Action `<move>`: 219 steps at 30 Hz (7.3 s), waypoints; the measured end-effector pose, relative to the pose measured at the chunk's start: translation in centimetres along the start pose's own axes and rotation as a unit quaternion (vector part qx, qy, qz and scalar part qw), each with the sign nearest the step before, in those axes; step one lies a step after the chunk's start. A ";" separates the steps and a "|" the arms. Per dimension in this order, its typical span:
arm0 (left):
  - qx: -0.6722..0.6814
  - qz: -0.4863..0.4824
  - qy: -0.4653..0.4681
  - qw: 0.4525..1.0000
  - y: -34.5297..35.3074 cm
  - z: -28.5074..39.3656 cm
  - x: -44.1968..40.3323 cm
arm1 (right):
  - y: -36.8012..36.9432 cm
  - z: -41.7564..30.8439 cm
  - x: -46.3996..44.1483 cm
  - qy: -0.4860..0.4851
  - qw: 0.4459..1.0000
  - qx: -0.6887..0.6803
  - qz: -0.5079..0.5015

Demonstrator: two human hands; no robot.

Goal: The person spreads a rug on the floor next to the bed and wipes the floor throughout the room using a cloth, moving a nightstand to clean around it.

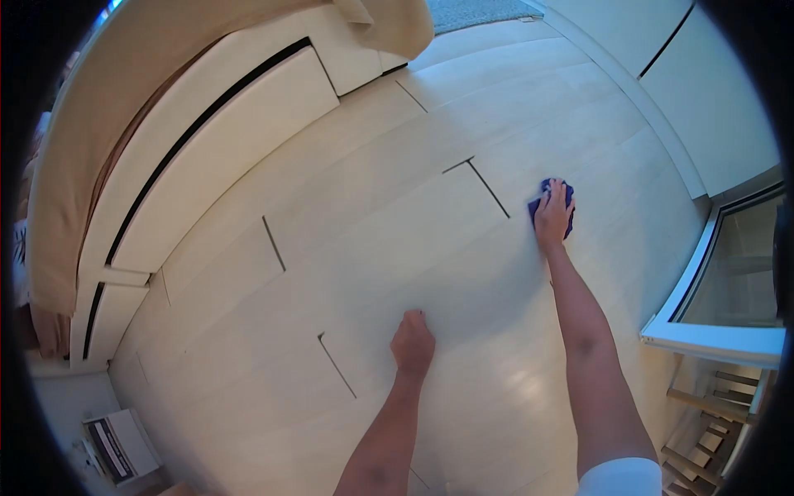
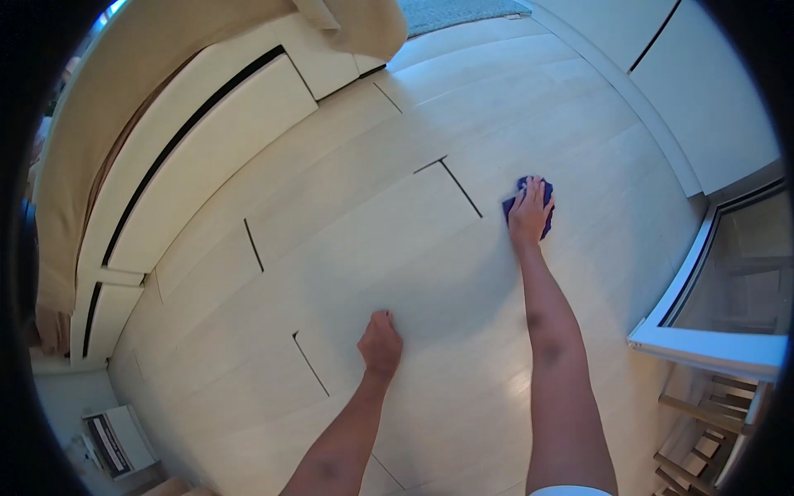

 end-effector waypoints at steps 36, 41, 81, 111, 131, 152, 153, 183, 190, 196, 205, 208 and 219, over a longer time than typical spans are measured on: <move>-0.051 -0.001 0.023 0.998 -1.3 0.6 0.0 | -29.8 30.6 24.2 0.061 0.994 0.056 -0.069; 0.127 -0.060 0.040 0.989 -3.0 -0.5 3.8 | -35.0 39.7 29.5 0.312 0.924 0.222 -0.006; 0.029 -0.086 0.073 0.993 2.1 27.0 37.1 | -30.6 45.9 13.9 0.056 0.972 0.223 -0.046; 0.200 -0.176 0.280 0.922 12.7 52.0 39.1 | -36.3 68.1 1.3 -0.055 0.997 0.040 -0.026; 0.142 -0.211 0.271 0.928 12.8 52.5 39.0 | -45.8 91.9 0.2 0.311 0.932 0.188 0.000; 0.168 -0.174 0.282 0.928 13.7 50.8 40.2 | -43.6 64.8 26.4 0.095 0.989 0.082 -0.076; 0.157 -0.187 0.273 0.930 13.6 50.6 40.3 | -43.9 60.8 29.3 0.069 0.990 0.080 -0.095; -0.073 0.097 -0.337 0.934 -16.6 10.5 73.5 | -41.6 27.3 61.1 -0.343 0.873 -0.023 -0.347; -0.093 0.062 -0.321 0.941 -15.8 9.5 74.2 | -32.4 31.5 45.1 0.020 0.972 0.203 -0.114; -0.056 0.044 -0.303 0.950 -16.2 9.7 73.8 | -25.7 -4.1 67.7 -0.304 0.945 -0.026 -0.117; -0.062 0.023 -0.313 0.947 -16.0 9.6 74.7 | -37.8 9.4 77.5 -0.562 0.746 -0.095 -0.344; -0.028 0.019 -0.319 0.947 -15.6 9.7 74.7 | -40.1 20.6 65.1 -0.345 0.829 0.048 -0.438; -0.100 0.028 -0.307 0.946 -15.4 9.6 74.6 | -43.6 42.2 63.1 -0.035 0.976 0.108 -0.185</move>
Point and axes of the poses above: each hand's wrist, its own x-axis away from the middle knuckle, its own y-axis out of the palm, z = x × y, the point moved 4 cm from there along -x, towards the middle knuckle, and after that the axes turned 13 degrees about y, right-handed, at the moved point
